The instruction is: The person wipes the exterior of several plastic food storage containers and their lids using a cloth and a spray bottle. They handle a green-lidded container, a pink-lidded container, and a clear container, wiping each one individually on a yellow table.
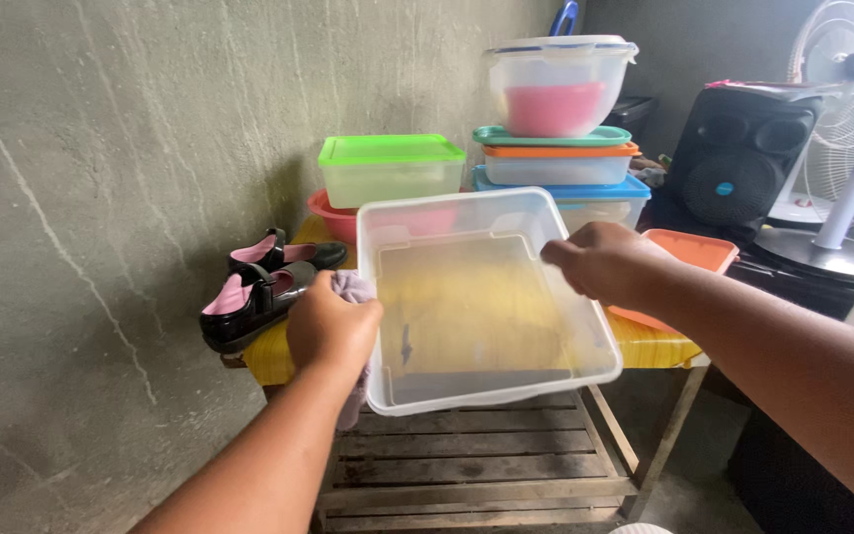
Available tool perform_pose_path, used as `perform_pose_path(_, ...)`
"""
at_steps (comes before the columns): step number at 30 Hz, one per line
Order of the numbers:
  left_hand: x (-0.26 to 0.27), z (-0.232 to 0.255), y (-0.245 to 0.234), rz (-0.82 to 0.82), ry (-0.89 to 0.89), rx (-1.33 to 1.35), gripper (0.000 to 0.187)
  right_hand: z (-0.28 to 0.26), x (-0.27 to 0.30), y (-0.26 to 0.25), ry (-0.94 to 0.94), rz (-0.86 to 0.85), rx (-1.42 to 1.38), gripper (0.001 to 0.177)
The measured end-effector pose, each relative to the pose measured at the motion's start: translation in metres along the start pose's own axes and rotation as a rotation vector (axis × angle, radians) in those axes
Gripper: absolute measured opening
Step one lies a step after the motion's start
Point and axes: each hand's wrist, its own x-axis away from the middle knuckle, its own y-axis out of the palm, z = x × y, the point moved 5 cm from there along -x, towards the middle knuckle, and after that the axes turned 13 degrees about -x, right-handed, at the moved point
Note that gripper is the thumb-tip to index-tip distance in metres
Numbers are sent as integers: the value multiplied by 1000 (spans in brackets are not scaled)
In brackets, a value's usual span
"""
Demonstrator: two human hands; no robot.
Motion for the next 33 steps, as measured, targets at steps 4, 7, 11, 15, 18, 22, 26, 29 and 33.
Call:
perform_pose_path(4,-3,7,-11,1,27,4,32,27,-21,-21,82,136,-55,60)
perform_pose_path(7,0,14,-21,7,83,-23,35,35,-38,-40,55,196,-149,64)
perform_pose_path(11,7,23,-32,34,155,-65,39,25,-53,-57,-63,242,-94,68)
perform_pose_path(15,13,25,-36,-31,149,-39,37,-11,-53,-49,-114,259,-56,65)
perform_pose_path(18,15,29,-37,-53,161,5,34,-49,-54,-24,-111,172,-170,59)
perform_pose_path(22,12,27,-38,-34,170,22,31,-86,-50,7,-244,35,-81,62)
perform_pose_path(26,-2,5,-43,-4,80,31,29,-79,-50,10,-264,-55,-224,63)
perform_pose_path(29,-17,-14,-47,6,13,-17,32,-54,-63,-6,-199,-93,-720,47)
perform_pose_path(33,-31,-29,-45,18,-51,-69,37,3,-106,-28,2,57,-1246,34)
